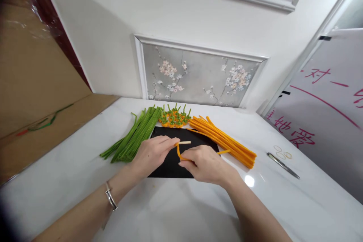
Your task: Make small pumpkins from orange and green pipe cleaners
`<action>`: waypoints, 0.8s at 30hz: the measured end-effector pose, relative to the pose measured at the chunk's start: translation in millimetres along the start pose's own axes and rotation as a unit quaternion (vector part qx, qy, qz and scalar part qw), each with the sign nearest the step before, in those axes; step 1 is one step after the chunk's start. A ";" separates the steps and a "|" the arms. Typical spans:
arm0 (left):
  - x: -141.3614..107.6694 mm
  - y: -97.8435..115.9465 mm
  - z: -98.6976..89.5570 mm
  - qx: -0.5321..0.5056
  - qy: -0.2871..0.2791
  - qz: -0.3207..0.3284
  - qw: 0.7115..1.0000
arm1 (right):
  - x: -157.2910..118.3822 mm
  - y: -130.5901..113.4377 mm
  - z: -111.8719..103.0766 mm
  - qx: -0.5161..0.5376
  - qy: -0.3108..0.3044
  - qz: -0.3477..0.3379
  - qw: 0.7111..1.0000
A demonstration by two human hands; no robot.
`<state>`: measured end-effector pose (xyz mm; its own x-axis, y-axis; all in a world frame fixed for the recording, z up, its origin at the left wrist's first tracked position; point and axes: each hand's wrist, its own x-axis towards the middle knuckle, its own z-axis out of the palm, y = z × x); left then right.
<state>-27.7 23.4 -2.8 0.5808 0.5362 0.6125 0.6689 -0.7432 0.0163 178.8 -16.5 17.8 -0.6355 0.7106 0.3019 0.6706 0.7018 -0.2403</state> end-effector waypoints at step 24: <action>1.3 2.2 -1.9 -0.124 -0.001 0.050 0.991 | 10.0 41.1 6.9 0.097 0.223 0.078 0.967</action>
<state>-26.4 21.6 -0.5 0.6404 0.4552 0.6186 0.4729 -0.8683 0.1495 197.3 19.7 4.6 -0.2755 0.7467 0.6054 0.6324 0.6151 -0.4709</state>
